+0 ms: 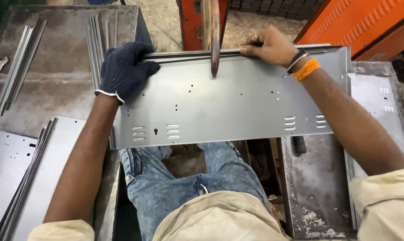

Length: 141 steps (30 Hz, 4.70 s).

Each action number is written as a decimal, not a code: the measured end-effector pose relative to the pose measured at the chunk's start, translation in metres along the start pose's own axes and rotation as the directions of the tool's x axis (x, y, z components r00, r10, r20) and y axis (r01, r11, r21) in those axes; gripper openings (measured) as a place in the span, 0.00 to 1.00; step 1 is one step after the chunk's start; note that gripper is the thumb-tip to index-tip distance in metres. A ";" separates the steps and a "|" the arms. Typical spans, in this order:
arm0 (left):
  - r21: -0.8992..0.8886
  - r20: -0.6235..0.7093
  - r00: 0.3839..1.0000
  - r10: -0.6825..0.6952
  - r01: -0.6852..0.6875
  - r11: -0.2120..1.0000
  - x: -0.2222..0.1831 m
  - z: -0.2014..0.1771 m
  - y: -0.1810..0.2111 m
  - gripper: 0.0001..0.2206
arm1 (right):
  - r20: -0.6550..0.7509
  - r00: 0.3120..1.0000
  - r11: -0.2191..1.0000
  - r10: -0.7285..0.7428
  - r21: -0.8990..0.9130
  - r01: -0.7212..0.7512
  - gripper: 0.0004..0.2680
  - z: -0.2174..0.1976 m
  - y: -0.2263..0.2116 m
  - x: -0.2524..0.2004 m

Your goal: Welding metal rails onto flat metal panels using a spot welding machine.

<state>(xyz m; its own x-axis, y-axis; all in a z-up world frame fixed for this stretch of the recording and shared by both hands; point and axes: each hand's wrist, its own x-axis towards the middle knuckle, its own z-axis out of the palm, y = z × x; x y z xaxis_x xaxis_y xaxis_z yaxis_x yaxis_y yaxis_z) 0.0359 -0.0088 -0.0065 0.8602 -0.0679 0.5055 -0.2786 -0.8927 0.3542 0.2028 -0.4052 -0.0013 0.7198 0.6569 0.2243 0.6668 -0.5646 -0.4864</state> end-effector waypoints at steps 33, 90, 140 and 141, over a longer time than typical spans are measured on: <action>0.083 0.011 0.997 0.078 -0.078 0.994 -0.006 0.004 -0.014 0.10 | -0.118 0.968 0.932 -0.220 -0.319 0.173 0.11 0.013 -0.007 -0.020; 0.191 0.111 0.985 0.135 -0.154 0.969 -0.001 0.006 -0.054 0.09 | -0.155 0.939 0.915 -0.306 -0.321 0.245 0.09 0.022 -0.017 -0.022; 0.124 0.266 0.963 0.041 -0.076 0.989 0.000 0.032 0.055 0.08 | -0.066 0.997 0.835 -0.030 -0.551 -0.012 0.20 -0.007 0.041 -0.099; 0.108 0.251 0.967 0.050 -0.080 0.991 0.000 0.031 0.057 0.07 | -0.097 0.991 0.861 -0.091 -0.509 0.029 0.19 -0.008 0.040 -0.098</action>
<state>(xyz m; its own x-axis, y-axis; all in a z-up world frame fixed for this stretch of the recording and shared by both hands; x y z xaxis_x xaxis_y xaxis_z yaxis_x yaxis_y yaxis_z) 0.0334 -0.0738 -0.0102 0.9247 -0.2224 0.3091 -0.2985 -0.9273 0.2258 0.1605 -0.4963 -0.0362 0.6717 0.6538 0.3484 0.6927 -0.7210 0.0174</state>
